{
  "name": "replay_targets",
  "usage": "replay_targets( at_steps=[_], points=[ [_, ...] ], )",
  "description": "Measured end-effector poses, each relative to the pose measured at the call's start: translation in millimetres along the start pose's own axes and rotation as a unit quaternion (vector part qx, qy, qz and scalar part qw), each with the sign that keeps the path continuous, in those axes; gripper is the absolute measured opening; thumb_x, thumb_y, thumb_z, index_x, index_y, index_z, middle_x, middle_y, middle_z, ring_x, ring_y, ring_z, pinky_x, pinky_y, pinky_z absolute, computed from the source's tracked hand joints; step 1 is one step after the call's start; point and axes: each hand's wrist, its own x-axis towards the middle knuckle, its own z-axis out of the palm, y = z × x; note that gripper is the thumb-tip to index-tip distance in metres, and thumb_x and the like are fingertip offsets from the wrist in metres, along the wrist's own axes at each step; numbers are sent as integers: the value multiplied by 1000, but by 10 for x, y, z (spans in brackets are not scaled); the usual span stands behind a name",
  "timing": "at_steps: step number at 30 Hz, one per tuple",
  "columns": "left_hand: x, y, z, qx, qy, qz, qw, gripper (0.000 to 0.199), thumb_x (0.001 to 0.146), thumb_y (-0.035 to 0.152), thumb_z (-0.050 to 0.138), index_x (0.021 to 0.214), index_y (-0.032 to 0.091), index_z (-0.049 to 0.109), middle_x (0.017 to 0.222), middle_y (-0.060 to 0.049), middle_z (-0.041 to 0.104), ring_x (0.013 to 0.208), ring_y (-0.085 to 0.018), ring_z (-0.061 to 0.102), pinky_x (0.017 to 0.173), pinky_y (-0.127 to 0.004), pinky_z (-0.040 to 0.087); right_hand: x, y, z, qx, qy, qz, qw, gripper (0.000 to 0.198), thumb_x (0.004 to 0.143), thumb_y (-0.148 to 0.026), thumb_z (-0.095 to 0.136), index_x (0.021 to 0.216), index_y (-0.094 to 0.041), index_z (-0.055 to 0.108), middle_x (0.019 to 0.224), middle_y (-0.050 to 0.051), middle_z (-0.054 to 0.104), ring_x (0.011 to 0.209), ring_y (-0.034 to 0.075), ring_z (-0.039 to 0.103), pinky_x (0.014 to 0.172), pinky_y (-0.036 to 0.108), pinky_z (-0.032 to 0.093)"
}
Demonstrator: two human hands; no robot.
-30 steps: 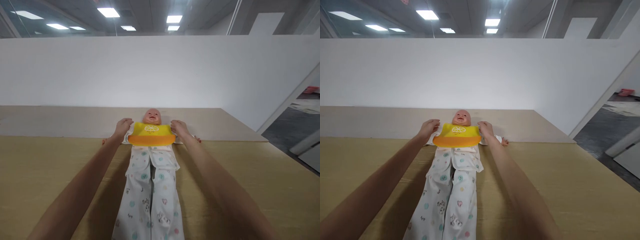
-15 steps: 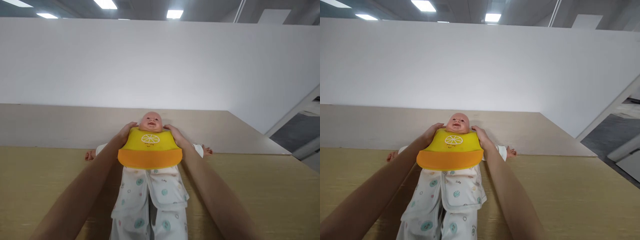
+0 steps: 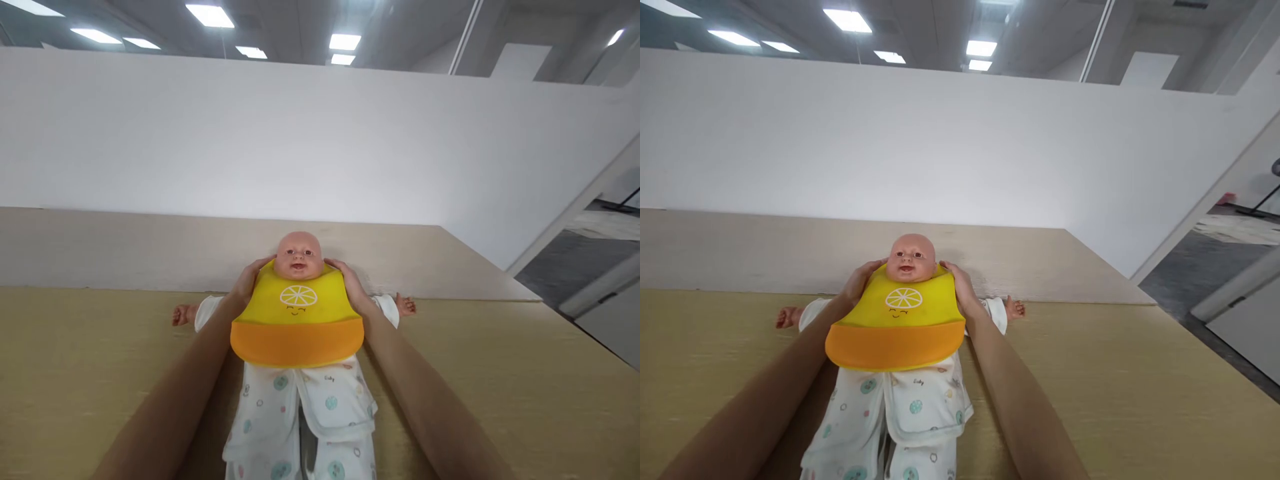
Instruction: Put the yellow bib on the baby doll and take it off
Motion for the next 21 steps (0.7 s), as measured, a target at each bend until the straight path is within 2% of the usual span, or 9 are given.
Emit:
replay_targets(
  at_steps=[3,7,10,17,21],
  points=[
    [-180,-81,31,-8,27,-12,1000,40,69,32,65,105,14,68,86,-7,75,80,-29,70,72,-38,56,-237,17,-2,16,12,-18,1000,21,66,-31,55,78,-21,69,96,0,72,109,21,58,86,29,47],
    [-420,-194,69,-14,60,56,997,43,67,24,63,110,17,64,91,-5,74,84,-27,69,72,-35,55,-554,35,-16,7,21,-40,999,22,64,-31,55,78,-22,70,101,1,71,116,21,54,88,30,46],
    [-637,-279,113,-15,58,67,996,46,65,20,62,111,17,62,88,-5,73,79,-24,69,70,-33,54,-804,60,-35,-1,19,-49,999,26,65,-32,54,82,-22,70,106,1,70,115,21,55,89,30,46],
    [-1264,-496,213,28,83,46,995,74,59,13,59,131,20,47,75,0,71,61,-19,66,60,-30,52,-1380,189,-107,44,-9,10,999,38,68,-37,56,100,-21,68,112,1,69,109,21,60,90,32,47],
    [-1596,-585,274,66,70,44,994,87,56,10,58,140,24,38,77,-1,72,60,-21,67,57,-31,52,-1689,206,-123,77,-15,31,996,36,66,-35,59,97,-21,69,112,1,69,107,21,61,92,32,46]
  ],
)
